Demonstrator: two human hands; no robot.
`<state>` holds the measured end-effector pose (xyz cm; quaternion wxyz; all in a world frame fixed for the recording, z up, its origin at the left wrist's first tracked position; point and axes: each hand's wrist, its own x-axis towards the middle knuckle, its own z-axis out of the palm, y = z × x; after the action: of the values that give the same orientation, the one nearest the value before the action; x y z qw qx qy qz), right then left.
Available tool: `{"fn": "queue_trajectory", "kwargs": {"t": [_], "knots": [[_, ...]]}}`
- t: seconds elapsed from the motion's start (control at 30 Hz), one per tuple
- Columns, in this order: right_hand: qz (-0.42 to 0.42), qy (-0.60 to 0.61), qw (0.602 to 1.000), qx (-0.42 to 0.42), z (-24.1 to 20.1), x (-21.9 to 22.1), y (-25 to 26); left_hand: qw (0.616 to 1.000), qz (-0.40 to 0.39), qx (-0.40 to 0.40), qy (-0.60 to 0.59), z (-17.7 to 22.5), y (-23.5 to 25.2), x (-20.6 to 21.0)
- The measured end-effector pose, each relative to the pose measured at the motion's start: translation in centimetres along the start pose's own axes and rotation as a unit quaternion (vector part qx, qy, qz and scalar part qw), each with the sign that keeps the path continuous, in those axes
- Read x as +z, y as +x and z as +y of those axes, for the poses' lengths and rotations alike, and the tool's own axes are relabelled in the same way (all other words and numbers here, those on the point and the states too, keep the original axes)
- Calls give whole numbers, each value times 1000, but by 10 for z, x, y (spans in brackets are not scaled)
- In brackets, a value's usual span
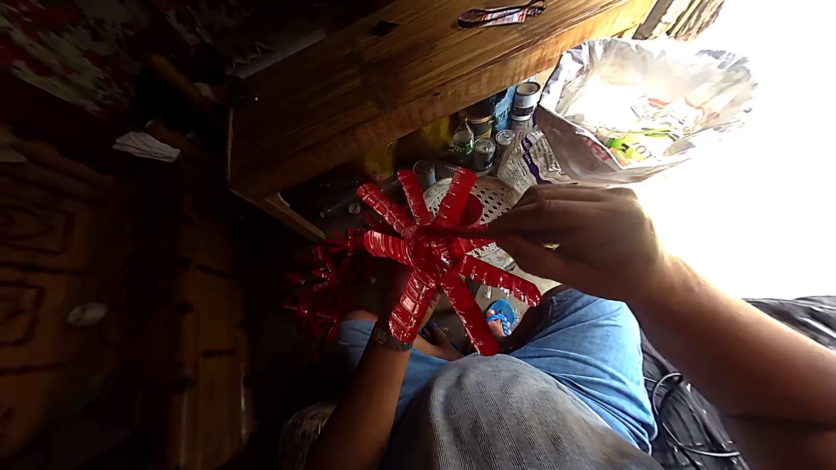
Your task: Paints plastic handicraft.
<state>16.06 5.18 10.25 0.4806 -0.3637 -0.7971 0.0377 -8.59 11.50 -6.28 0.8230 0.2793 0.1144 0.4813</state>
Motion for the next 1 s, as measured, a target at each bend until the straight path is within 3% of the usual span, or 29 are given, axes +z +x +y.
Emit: {"fn": "queue_trajectory", "kwargs": {"t": [0.07, 0.17, 0.3, 0.43, 0.63, 0.8, 1.0], "knots": [[-6, -1, 1000, -12, 2, 7, -5, 996, 30, 48, 71, -5, 0, -18], [-21, -7, 1000, -14, 0, 14, -12, 987, 95, 71, 113, -4, 3, -9], [-25, 6, 1000, -7, -2, 13, -17, 972, 44, 121, 198, -5, 13, -27], [7, 0, 1000, 7, -1, 9, -12, 968, 79, 101, 217, 3, 9, 6], [-11, 14, 999, 29, 0, 9, -14, 974, 112, 42, 190, 17, 2, 44], [28, 5, 999, 24, -1, 8, -16, 959, 138, 88, 231, 23, -4, 71], [20, 20, 999, 37, -3, 15, -20, 957, 139, 110, 228, 23, -5, 70]]}}
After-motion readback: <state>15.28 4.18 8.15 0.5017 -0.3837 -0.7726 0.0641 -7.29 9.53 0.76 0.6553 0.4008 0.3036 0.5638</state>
